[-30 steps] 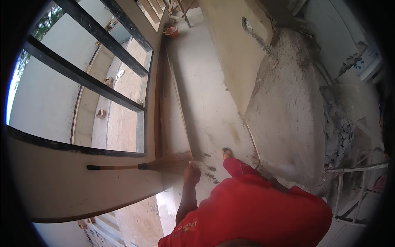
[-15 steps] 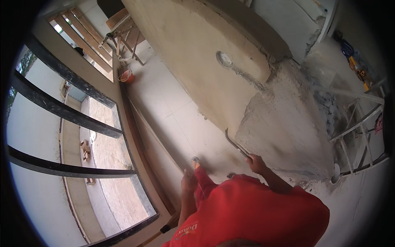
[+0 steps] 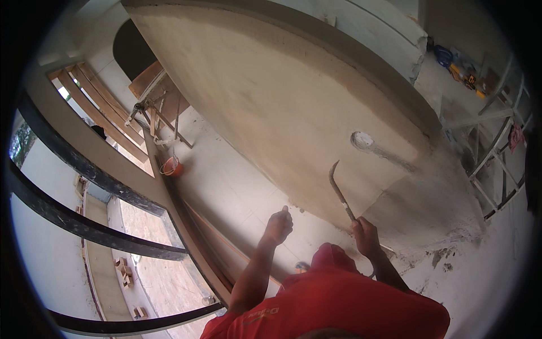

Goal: The person uses a hand tool to smooth a curved plaster wall, then picks up a long wooden plank and cleans its surface with a small hand scraper while standing near a staircase.

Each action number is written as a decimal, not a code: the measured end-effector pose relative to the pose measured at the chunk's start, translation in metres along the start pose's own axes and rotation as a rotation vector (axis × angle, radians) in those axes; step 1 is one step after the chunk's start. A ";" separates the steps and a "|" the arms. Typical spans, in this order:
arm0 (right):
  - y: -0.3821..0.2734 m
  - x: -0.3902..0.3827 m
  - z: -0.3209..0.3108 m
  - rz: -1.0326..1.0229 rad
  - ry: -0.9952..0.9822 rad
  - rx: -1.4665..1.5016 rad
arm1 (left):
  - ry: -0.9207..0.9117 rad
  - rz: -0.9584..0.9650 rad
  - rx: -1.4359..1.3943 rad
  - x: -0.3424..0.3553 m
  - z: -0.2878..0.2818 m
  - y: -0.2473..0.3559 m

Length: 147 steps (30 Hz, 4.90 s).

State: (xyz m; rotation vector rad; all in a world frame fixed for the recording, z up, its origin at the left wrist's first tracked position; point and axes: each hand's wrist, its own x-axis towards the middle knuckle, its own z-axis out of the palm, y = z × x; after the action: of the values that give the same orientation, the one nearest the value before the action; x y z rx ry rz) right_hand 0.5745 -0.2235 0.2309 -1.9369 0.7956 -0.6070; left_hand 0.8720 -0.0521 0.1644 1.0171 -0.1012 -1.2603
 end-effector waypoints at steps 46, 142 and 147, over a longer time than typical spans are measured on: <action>-0.183 0.034 0.052 0.727 0.876 -0.309 | -1.269 -0.975 0.108 0.162 0.347 0.015; -0.218 0.097 0.229 0.678 1.249 0.240 | -1.196 -1.471 -0.891 0.156 0.369 0.028; -0.215 0.108 0.237 0.663 1.315 0.142 | -1.236 -1.494 -0.859 0.158 0.371 0.028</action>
State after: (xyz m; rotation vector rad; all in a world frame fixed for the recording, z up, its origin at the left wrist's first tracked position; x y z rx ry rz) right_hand 0.8703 -0.0905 0.3244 -0.8242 1.9862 -1.4405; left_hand 0.7364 -0.3957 0.3284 -0.8139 0.3091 -2.7503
